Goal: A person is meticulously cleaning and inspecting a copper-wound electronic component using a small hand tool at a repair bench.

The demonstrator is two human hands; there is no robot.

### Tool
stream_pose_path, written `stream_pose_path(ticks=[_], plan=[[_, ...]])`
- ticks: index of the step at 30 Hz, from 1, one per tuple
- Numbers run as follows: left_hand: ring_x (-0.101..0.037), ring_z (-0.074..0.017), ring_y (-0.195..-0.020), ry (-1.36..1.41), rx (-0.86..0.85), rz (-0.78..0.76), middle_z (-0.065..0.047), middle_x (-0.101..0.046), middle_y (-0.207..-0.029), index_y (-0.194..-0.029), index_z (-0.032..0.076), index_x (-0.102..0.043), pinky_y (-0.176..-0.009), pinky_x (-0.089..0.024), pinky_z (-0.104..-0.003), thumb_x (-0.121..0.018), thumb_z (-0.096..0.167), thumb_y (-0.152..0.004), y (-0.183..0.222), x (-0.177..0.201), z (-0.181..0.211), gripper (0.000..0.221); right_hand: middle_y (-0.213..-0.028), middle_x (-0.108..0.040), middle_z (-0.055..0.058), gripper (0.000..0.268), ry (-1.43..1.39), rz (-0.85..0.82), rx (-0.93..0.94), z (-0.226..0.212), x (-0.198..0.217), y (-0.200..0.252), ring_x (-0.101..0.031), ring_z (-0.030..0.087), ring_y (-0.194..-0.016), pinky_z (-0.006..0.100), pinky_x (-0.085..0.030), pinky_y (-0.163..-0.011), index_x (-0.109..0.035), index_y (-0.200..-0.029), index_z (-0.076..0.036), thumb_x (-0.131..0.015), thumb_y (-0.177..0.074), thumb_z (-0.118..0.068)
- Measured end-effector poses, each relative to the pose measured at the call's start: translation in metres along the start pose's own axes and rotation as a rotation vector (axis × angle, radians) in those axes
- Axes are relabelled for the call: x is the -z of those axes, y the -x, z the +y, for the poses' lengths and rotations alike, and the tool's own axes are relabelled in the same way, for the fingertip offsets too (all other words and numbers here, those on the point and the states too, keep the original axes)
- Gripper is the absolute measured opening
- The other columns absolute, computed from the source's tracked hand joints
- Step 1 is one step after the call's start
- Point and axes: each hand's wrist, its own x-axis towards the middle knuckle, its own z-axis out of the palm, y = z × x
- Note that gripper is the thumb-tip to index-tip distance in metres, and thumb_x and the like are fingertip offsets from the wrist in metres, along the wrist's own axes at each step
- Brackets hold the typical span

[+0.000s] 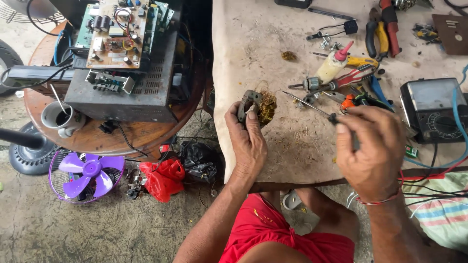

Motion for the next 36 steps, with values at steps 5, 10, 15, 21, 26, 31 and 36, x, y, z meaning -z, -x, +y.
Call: stream_pose_path(ticks=[5,10,15,21,26,31,36], plan=[[-0.052,-0.0206,-0.106,-0.011,-0.013,-0.018,-0.012,-0.051,-0.115,-0.135,0.002,-0.04,-0.089,-0.05,-0.034,-0.038,0.04,-0.109,-0.001,0.0,0.001,0.045,-0.119,-0.082,0.004,0.016,0.33,-0.117,0.064,0.013,-0.017,-0.016,-0.073,0.022,-0.107,0.04,-0.039,-0.104,-0.081,-0.115,-0.01,-0.076,-0.101,-0.005],[-0.051,-0.0188,-0.103,-0.001,-0.02,-0.033,-0.011,-0.051,-0.114,-0.133,0.002,-0.041,-0.087,-0.048,-0.033,-0.038,0.039,-0.109,0.0,0.0,0.005,0.044,-0.105,-0.081,0.005,0.014,0.234,-0.052,0.154,-0.011,-0.025,-0.023,-0.073,0.023,-0.099,0.044,-0.04,-0.103,-0.082,-0.106,-0.011,-0.083,-0.095,-0.002],[-0.055,-0.0206,-0.104,-0.008,-0.078,-0.033,-0.014,-0.054,-0.115,-0.134,0.0,-0.039,-0.088,-0.051,-0.034,-0.037,0.036,-0.11,0.001,-0.002,-0.001,0.043,-0.106,-0.078,-0.004,0.015,0.211,-0.181,0.257,-0.04,-0.059,-0.035,-0.069,0.016,-0.096,0.041,-0.04,-0.101,-0.08,-0.106,-0.018,-0.085,-0.093,-0.021],[-0.071,-0.0364,-0.088,-0.015,-0.056,-0.074,-0.025,-0.065,-0.105,-0.135,-0.002,-0.04,-0.077,-0.063,-0.051,-0.041,0.017,-0.11,0.001,-0.002,-0.005,0.031,-0.096,-0.071,-0.003,0.008,0.296,-0.173,0.215,-0.035,-0.077,-0.026,-0.071,0.017,-0.102,0.037,-0.046,-0.093,-0.072,-0.102,-0.023,-0.071,-0.101,-0.031],[-0.073,-0.0357,-0.089,-0.073,-0.129,-0.112,-0.027,-0.067,-0.109,-0.133,0.001,-0.044,-0.076,-0.064,-0.048,-0.046,0.014,-0.108,0.003,-0.001,0.003,0.029,-0.088,-0.072,0.002,0.008,0.249,-0.31,0.122,-0.032,-0.074,-0.029,-0.073,0.02,-0.096,0.042,-0.044,-0.096,-0.072,-0.096,-0.016,-0.074,-0.098,-0.024],[-0.073,-0.0443,-0.093,-0.107,-0.136,-0.131,-0.03,-0.066,-0.111,-0.134,0.0,-0.044,-0.075,-0.063,-0.051,-0.048,0.015,-0.107,0.005,-0.001,0.006,0.031,-0.074,-0.066,0.003,0.01,0.109,-0.33,0.15,-0.017,-0.083,-0.025,-0.07,0.023,-0.082,0.046,-0.046,-0.093,-0.067,-0.087,-0.014,-0.069,-0.096,-0.019],[-0.072,-0.0474,-0.097,-0.089,-0.069,-0.14,-0.032,-0.068,-0.113,-0.133,-0.003,-0.044,-0.081,-0.063,-0.058,-0.044,0.018,-0.109,0.002,0.002,0.008,0.032,-0.069,-0.057,0.0,0.013,-0.302,-0.353,0.211,0.01,-0.087,-0.005,-0.065,0.022,-0.073,0.043,-0.048,-0.084,-0.063,-0.084,-0.014,-0.061,-0.095,-0.02]])
